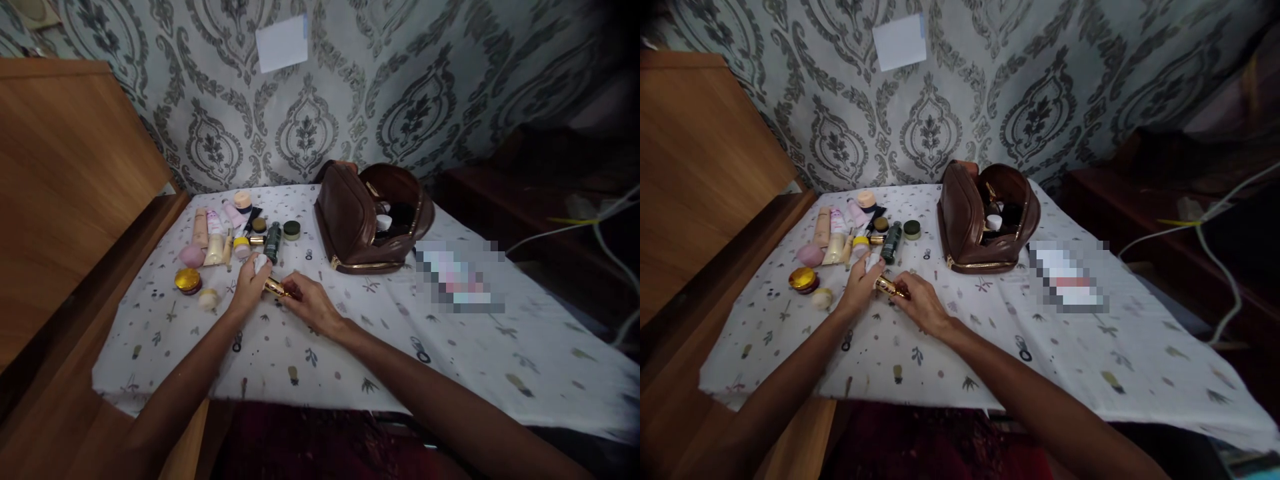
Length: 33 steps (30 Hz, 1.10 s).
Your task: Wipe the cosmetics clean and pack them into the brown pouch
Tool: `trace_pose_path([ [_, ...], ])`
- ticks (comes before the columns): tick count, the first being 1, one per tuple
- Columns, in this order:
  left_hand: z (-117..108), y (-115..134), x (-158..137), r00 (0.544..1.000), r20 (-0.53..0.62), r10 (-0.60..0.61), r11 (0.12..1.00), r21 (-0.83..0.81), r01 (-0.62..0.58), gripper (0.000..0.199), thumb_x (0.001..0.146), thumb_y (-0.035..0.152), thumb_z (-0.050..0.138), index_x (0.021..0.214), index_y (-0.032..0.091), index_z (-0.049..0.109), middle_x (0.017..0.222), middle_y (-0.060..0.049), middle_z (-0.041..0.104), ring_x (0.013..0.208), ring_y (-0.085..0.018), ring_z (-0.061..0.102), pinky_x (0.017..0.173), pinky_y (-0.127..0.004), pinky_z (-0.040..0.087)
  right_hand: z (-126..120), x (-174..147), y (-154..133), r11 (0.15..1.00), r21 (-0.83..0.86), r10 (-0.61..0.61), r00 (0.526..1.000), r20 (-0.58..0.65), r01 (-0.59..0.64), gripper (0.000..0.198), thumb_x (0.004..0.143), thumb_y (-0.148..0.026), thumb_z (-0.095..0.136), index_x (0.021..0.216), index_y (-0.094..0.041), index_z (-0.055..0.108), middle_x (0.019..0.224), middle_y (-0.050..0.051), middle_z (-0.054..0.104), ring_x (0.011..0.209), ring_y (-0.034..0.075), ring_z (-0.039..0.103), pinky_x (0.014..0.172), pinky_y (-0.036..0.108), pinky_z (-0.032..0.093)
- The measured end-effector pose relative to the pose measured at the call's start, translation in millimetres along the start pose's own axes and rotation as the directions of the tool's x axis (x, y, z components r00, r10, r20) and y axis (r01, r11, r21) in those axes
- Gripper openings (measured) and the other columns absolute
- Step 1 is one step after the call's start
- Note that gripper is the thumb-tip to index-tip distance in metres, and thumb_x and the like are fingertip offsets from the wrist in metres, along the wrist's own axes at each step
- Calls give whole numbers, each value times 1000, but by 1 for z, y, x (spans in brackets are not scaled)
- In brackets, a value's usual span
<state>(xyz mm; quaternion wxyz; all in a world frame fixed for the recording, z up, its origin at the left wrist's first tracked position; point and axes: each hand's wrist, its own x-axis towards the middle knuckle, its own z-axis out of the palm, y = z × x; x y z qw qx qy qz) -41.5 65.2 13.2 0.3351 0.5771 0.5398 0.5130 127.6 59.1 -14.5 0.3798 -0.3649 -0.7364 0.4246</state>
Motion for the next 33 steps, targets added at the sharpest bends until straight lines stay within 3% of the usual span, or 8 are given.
trace_pose_path([
  [7, 3, 5, -4, 967, -19, -255, 934, -265, 241, 38, 71, 52, 72, 81, 19, 55, 66, 6, 44, 58, -8, 42, 52, -18, 36, 5, 3, 3, 938, 341, 39, 996, 84, -66, 21, 76, -30, 73, 92, -19, 66, 79, -2, 63, 69, 13, 54, 65, 25, 41],
  [9, 5, 8, -6, 946, -29, -324, 915, -262, 306, 42, 72, 56, 71, 91, 20, 61, 74, 5, 50, 63, -10, 49, 54, -18, 41, 4, 5, 4, 889, 449, 59, 994, 94, -95, 29, 74, -39, 76, 92, -18, 66, 78, -1, 63, 69, 12, 54, 66, 25, 42],
  [12, 6, 12, -9, 947, -28, -321, 932, -186, 311, 48, 80, 64, 61, 103, 21, 64, 79, 2, 55, 67, -12, 54, 56, -21, 45, 3, 8, 3, 825, 546, 102, 989, 105, -143, 39, 70, -48, 78, 91, -17, 67, 75, -3, 61, 65, 10, 51, 63, 24, 40],
  [15, 5, 11, -10, 984, -8, -180, 982, -56, 179, 51, 87, 65, 50, 113, 22, 62, 82, -1, 60, 71, -16, 58, 62, -26, 49, 3, 9, 1, 765, 604, 167, 975, 149, -224, 46, 67, -54, 79, 90, -17, 67, 71, -3, 60, 60, 8, 48, 55, 22, 35],
  [18, 4, 7, -9, 999, 6, 43, 989, 139, -43, 50, 93, 57, 45, 123, 20, 58, 98, -5, 65, 88, -20, 61, 82, -33, 52, 5, 9, 1, 685, 671, 223, 959, 176, -283, 52, 65, -60, 79, 89, -16, 66, 73, -1, 65, 58, 9, 50, 52, 22, 35],
  [23, 11, -1, -13, 937, 149, 316, 858, 377, -349, 51, 98, 47, 39, 137, 17, 51, 130, -13, 56, 125, -26, 51, 109, -44, 40, 5, 12, 1, 583, 770, 280, 953, 111, -261, 51, 62, -61, 81, 81, -16, 65, 67, -1, 62, 62, 10, 55, 53, 22, 36],
  [28, 14, -3, -16, 890, 238, 389, 793, 404, -455, 51, 100, 42, 37, 145, 19, 44, 146, -15, 43, 140, -27, 38, 116, -47, 33, 3, 12, 0, 502, 836, 297, 952, 75, -223, 49, 61, -59, 83, 72, -15, 65, 64, -4, 55, 60, 9, 49, 55, 23, 38],
  [33, 11, 1, -17, 877, 327, 353, 813, 357, -460, 45, 99, 40, 42, 139, 22, 54, 150, -13, 40, 144, -29, 33, 117, -49, 30, 1, 13, -1, 444, 867, 318, 944, 83, -226, 48, 57, -56, 86, 68, -15, 64, 63, -4, 53, 62, 9, 47, 58, 23, 40],
])
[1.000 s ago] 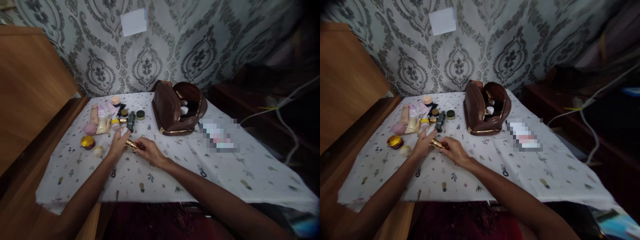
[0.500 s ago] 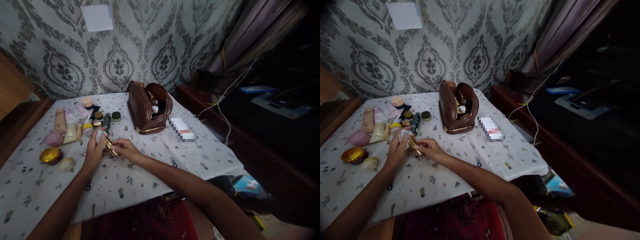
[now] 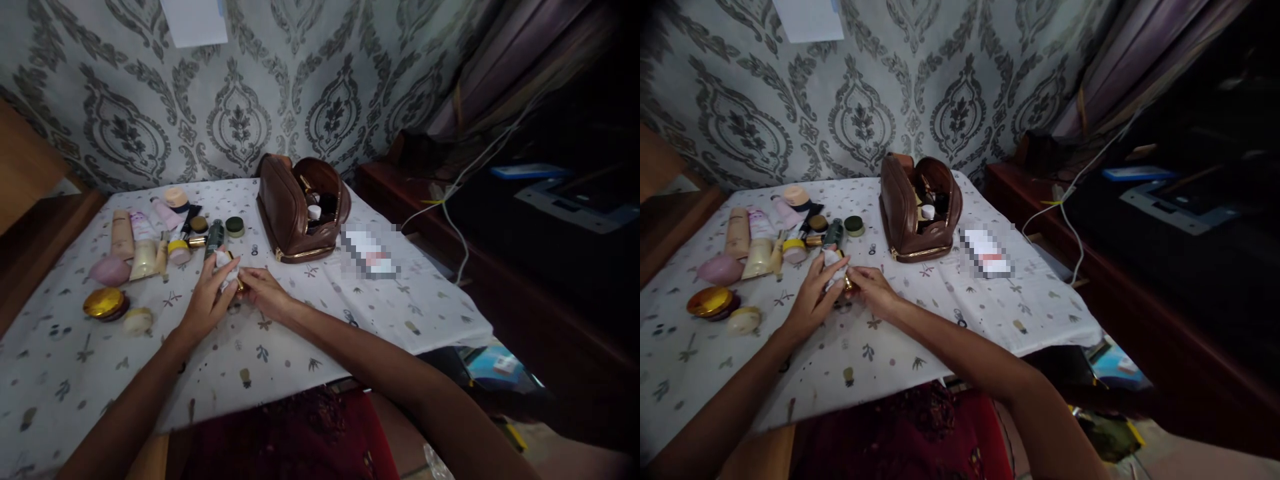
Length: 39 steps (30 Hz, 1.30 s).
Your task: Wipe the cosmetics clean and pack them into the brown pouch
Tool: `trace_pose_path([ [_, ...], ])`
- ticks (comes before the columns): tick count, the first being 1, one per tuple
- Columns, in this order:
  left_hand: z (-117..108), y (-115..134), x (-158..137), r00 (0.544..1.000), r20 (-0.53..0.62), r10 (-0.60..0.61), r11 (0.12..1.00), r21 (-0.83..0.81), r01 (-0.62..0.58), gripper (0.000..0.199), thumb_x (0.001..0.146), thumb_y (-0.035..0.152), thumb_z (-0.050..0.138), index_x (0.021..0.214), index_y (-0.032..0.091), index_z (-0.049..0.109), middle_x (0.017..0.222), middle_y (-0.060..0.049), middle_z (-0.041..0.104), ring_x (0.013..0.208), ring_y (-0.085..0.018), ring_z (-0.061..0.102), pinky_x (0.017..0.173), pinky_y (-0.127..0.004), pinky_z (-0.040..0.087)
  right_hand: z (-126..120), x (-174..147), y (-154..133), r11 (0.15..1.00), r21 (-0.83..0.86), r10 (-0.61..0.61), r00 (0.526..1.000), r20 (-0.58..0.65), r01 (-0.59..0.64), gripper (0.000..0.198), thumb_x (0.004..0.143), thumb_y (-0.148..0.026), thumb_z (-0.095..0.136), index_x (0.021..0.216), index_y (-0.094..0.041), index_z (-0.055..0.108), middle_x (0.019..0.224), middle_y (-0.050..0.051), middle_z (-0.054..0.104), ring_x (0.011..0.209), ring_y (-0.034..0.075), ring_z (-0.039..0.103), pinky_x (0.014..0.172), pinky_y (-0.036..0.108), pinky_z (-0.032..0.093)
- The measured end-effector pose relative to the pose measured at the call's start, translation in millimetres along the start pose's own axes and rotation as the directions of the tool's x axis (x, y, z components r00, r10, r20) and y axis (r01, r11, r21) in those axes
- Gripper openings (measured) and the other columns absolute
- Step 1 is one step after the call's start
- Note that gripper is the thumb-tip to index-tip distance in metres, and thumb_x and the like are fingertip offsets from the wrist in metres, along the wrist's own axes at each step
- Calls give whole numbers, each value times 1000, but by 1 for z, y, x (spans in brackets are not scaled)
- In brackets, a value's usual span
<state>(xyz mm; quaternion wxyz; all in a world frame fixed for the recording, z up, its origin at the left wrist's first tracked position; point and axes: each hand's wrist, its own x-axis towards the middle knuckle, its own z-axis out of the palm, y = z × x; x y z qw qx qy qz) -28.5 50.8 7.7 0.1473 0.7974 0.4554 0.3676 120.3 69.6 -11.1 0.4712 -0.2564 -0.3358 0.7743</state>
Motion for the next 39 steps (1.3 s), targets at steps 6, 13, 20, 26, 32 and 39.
trace_pose_path([
  [6, -4, -4, 3, 994, -85, -72, 997, -42, 69, 43, 98, 40, 44, 133, 21, 60, 124, -11, 51, 122, -25, 50, 108, -42, 40, 6, -5, -6, 997, -6, 75, 995, 58, -75, 43, 62, -51, 86, 77, -14, 69, 73, 0, 60, 68, 11, 53, 58, 24, 38],
  [13, -13, -8, 8, 956, -223, -188, 978, -127, 163, 36, 97, 38, 47, 120, 18, 65, 104, -9, 61, 104, -23, 57, 97, -36, 44, 8, -7, -6, 989, -80, 132, 979, 153, -121, 36, 62, -39, 89, 80, -14, 70, 70, -4, 52, 63, 7, 45, 57, 21, 34],
  [20, -13, -11, 9, 890, -250, -381, 893, -348, 284, 39, 96, 46, 47, 119, 19, 63, 110, -8, 69, 103, -22, 63, 94, -33, 47, 6, -6, -5, 991, -54, 131, 985, 111, -125, 55, 60, -35, 91, 106, -20, 64, 74, -4, 64, 65, 11, 60, 59, 24, 41],
  [26, -8, -12, 4, 965, -89, -245, 920, -336, 202, 54, 96, 44, 48, 144, 19, 43, 146, -12, 50, 138, -25, 43, 117, -41, 30, 3, -4, -9, 995, 14, 99, 995, 27, -99, 50, 61, -32, 90, 100, -22, 60, 82, 0, 72, 70, 12, 66, 63, 24, 47],
  [32, -7, -16, 3, 979, -76, -192, 947, -276, 164, 53, 95, 42, 50, 143, 19, 44, 139, -13, 53, 133, -25, 46, 115, -41, 32, 5, -6, -9, 997, -12, 82, 994, 71, -81, 40, 67, -31, 86, 101, -19, 69, 87, 2, 70, 75, 12, 65, 63, 22, 48],
  [39, -11, -17, 7, 903, -201, -380, 881, -375, 287, 44, 92, 48, 53, 122, 17, 60, 106, -7, 66, 96, -19, 60, 88, -29, 46, 5, -6, -2, 989, -128, 86, 995, 57, -78, 52, 54, -26, 92, 102, -19, 74, 83, -1, 67, 64, 8, 59, 54, 20, 45],
])
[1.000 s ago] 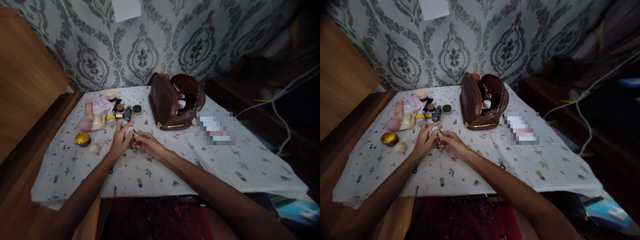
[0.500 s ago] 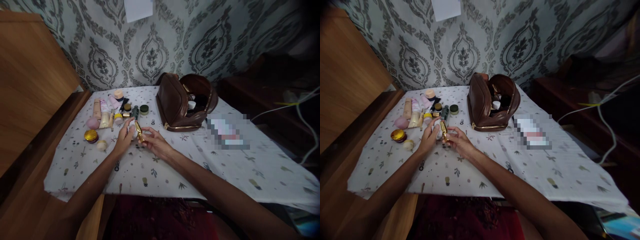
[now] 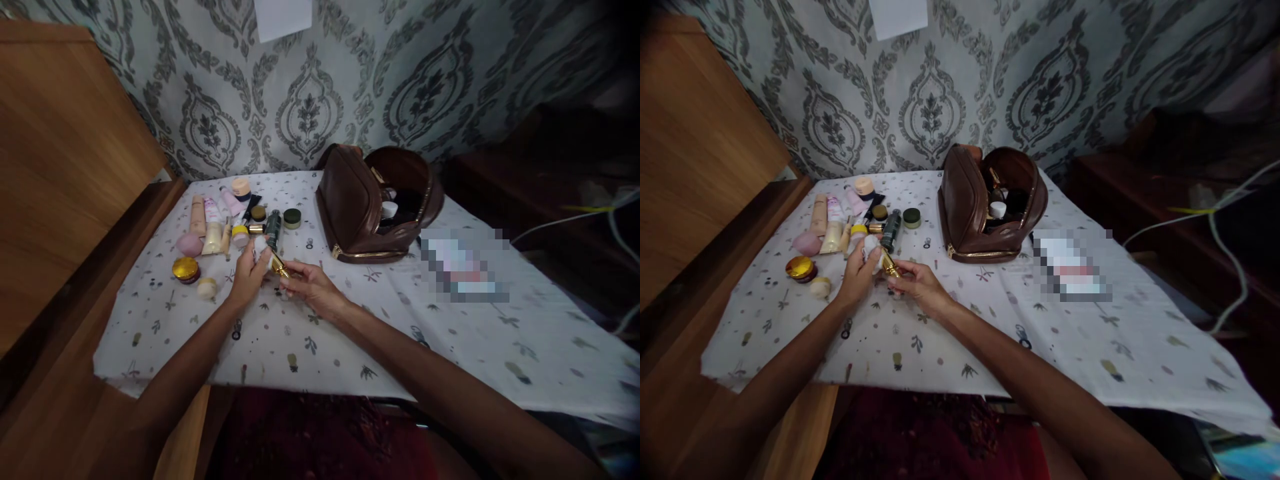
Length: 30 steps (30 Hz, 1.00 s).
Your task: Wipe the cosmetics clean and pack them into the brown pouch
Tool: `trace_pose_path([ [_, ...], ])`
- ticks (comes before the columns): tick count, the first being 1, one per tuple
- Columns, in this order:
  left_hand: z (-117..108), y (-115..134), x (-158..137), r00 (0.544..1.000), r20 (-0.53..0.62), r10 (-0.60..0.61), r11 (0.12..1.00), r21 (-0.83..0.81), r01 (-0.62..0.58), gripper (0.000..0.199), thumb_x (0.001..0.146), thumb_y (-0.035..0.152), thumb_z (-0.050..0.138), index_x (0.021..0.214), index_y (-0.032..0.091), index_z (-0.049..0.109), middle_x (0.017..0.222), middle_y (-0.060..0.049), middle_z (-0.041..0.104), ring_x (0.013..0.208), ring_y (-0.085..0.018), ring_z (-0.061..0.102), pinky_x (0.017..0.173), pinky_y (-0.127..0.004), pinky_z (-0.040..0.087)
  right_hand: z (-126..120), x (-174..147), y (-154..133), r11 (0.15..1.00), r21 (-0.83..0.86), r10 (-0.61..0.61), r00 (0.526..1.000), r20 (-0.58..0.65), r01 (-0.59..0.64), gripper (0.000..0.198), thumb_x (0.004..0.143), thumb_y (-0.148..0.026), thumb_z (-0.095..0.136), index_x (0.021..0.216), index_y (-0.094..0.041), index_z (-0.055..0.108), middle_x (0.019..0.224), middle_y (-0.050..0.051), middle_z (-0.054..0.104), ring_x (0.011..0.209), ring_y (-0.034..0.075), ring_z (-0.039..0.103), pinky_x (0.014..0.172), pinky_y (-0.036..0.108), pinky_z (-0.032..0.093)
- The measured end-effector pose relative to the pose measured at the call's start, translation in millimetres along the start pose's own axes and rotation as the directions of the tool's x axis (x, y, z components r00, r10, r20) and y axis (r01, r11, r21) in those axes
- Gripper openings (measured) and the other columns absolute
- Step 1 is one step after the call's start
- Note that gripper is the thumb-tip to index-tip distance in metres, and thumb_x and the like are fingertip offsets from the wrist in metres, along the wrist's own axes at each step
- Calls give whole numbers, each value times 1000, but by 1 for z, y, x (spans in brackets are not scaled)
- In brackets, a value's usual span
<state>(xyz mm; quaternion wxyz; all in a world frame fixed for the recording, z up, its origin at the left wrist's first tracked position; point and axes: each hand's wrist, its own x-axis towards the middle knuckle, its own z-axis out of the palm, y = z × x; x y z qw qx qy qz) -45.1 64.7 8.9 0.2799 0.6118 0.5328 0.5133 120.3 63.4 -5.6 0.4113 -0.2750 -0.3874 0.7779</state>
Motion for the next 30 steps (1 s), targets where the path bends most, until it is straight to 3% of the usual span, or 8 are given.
trace_pose_path([
  [4, -2, -1, 2, 998, -54, -35, 999, -34, 33, 45, 90, 53, 55, 116, 17, 62, 101, -6, 67, 94, -19, 61, 85, -27, 47, 1, -2, -3, 1000, 17, 9, 1000, 19, -9, 52, 59, -28, 91, 107, -19, 71, 80, -1, 68, 68, 12, 65, 55, 22, 47],
  [6, -1, -2, 1, 998, 8, -57, 997, -60, 57, 48, 91, 53, 53, 122, 17, 60, 105, -7, 67, 94, -19, 62, 86, -28, 47, 0, -2, -5, 999, 41, -6, 1000, 6, 6, 54, 62, -28, 90, 110, -20, 68, 78, -1, 68, 69, 14, 68, 55, 23, 47],
  [9, 0, -4, -1, 987, 157, -13, 997, -78, 25, 51, 92, 49, 55, 132, 18, 54, 126, -10, 62, 113, -22, 59, 98, -32, 45, -3, -1, -7, 997, 73, -20, 1000, -14, 21, 48, 66, -30, 87, 107, -20, 66, 81, 1, 71, 69, 14, 69, 55, 22, 47],
  [12, 2, -5, -3, 978, 206, 44, 998, -59, -33, 54, 88, 44, 60, 135, 18, 52, 136, -12, 57, 125, -24, 52, 107, -35, 39, -5, 0, -9, 995, 103, -9, 1000, -10, 10, 40, 67, -30, 86, 100, -17, 68, 83, 3, 72, 70, 13, 68, 56, 21, 47],
  [19, 0, -7, 0, 998, 56, -8, 1000, -13, 8, 43, 92, 43, 55, 124, 16, 59, 104, -7, 67, 95, -20, 61, 87, -30, 47, -1, -1, -4, 998, 54, 36, 999, 21, -37, 37, 68, -25, 86, 102, -18, 74, 94, 3, 71, 69, 10, 65, 56, 20, 47],
  [22, -1, -6, 1, 999, -3, -35, 999, -32, 35, 42, 92, 47, 54, 120, 16, 61, 96, -5, 67, 86, -18, 61, 78, -27, 48, -1, -2, -2, 1000, 4, 18, 1000, -2, -18, 38, 65, -22, 87, 101, -18, 74, 89, 1, 70, 63, 9, 62, 54, 21, 46],
  [25, -2, -6, 0, 998, 17, -60, 997, -40, 61, 44, 94, 49, 50, 123, 16, 59, 94, -6, 67, 81, -17, 61, 73, -27, 49, -2, -2, -4, 1000, 3, 15, 1000, -24, -15, 42, 66, -26, 86, 105, -18, 71, 83, 0, 70, 62, 12, 66, 52, 23, 48],
  [30, 1, -8, -2, 981, 189, 47, 999, 9, -49, 52, 93, 45, 53, 138, 17, 49, 126, -11, 61, 109, -22, 59, 98, -34, 44, -3, -3, -9, 999, 48, 0, 999, -37, 2, 41, 72, -32, 84, 106, -18, 66, 81, 4, 73, 67, 14, 69, 51, 21, 47],
])
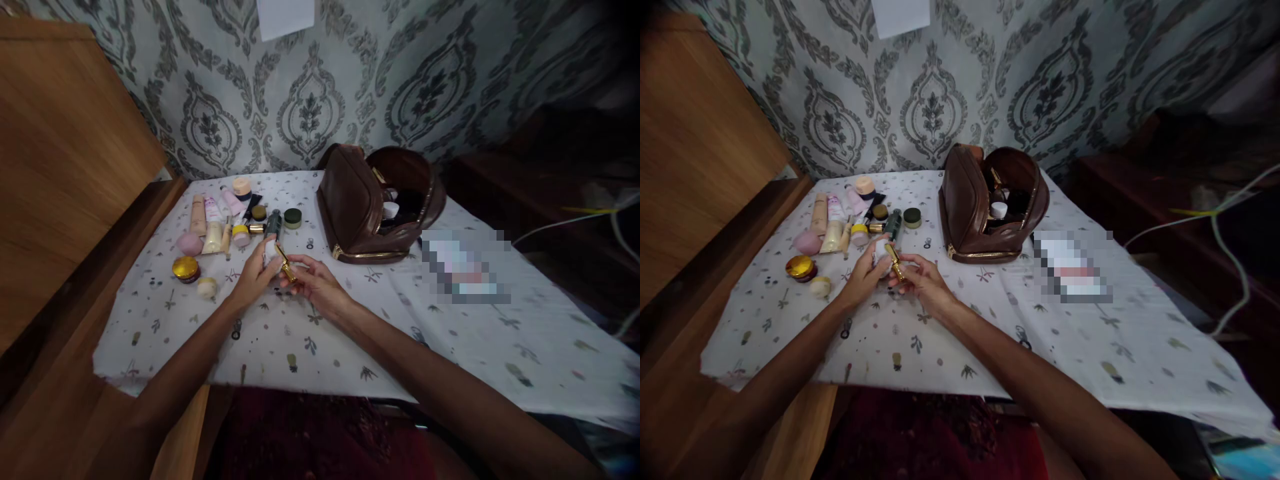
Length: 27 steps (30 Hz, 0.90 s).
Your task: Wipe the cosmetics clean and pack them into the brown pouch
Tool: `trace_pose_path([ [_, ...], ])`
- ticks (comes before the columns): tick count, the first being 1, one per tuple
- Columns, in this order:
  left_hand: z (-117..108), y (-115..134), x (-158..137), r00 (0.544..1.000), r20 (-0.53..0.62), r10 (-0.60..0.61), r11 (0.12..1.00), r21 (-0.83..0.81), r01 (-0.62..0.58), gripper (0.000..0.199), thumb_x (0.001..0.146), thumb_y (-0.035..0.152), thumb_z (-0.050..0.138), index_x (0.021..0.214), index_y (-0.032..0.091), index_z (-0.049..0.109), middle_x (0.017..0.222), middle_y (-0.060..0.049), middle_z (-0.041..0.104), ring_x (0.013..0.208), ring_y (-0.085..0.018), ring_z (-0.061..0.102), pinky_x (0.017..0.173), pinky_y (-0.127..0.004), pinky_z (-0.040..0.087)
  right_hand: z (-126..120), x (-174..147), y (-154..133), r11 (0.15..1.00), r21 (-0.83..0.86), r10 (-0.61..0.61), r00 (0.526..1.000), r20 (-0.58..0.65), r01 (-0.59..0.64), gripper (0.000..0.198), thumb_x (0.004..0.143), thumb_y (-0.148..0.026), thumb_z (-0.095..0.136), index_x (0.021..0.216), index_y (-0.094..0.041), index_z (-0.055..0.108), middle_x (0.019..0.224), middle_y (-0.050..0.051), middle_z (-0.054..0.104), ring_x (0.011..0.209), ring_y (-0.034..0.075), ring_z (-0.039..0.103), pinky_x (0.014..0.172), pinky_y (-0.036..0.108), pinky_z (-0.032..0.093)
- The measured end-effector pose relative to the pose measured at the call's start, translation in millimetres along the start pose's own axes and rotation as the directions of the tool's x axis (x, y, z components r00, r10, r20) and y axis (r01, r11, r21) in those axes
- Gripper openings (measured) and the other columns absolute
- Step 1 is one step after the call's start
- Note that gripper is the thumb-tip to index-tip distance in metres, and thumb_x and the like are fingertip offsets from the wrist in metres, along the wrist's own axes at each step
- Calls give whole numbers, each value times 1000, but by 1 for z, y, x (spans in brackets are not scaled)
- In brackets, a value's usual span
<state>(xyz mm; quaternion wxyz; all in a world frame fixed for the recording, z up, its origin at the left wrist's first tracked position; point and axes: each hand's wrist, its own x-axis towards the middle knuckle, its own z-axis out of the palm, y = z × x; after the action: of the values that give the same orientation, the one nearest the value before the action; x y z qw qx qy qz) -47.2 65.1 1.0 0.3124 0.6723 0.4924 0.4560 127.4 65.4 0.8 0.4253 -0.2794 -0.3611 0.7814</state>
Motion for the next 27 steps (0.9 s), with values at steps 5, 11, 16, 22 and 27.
trace_pose_path([
  [5, 0, -3, 2, 998, -66, 15, 999, 53, -11, 45, 94, 44, 52, 129, 16, 56, 116, -10, 66, 106, -22, 60, 98, -34, 44, 0, 1, 4, 999, 24, 39, 999, 39, -40, 32, 73, -31, 83, 98, -15, 71, 82, 5, 74, 64, 12, 67, 52, 20, 47],
  [11, -4, -3, 4, 976, -216, -30, 999, -22, 26, 42, 94, 46, 53, 120, 14, 60, 111, -9, 67, 99, -19, 62, 89, -30, 48, 2, 0, 5, 999, -2, 46, 999, 21, -46, 33, 68, -15, 84, 99, -18, 74, 83, 0, 71, 60, 9, 66, 51, 18, 49],
  [16, -2, 0, 2, 995, -50, -92, 989, -124, 85, 51, 94, 48, 53, 133, 17, 54, 108, -7, 67, 87, -16, 62, 79, -27, 50, 4, -2, -4, 992, 94, 86, 996, 6, -86, 23, 77, -19, 78, 99, -16, 72, 82, 4, 74, 62, 10, 68, 52, 17, 51],
  [22, -4, 1, 3, 993, -90, -74, 994, -88, 66, 46, 91, 47, 57, 125, 15, 61, 102, -6, 68, 89, -16, 61, 83, -27, 48, 4, -2, -7, 973, 162, 156, 986, 57, -164, 12, 80, -19, 74, 91, -14, 71, 81, 6, 75, 58, 8, 64, 51, 16, 49],
  [27, -6, 1, 6, 975, -187, -122, 984, -149, 94, 44, 88, 53, 58, 110, 16, 66, 90, -4, 67, 83, -16, 60, 74, -24, 47, 6, -4, -6, 981, 87, 168, 983, 78, -175, 19, 76, -26, 80, 88, -14, 72, 79, 3, 72, 57, 7, 63, 52, 17, 50],
])
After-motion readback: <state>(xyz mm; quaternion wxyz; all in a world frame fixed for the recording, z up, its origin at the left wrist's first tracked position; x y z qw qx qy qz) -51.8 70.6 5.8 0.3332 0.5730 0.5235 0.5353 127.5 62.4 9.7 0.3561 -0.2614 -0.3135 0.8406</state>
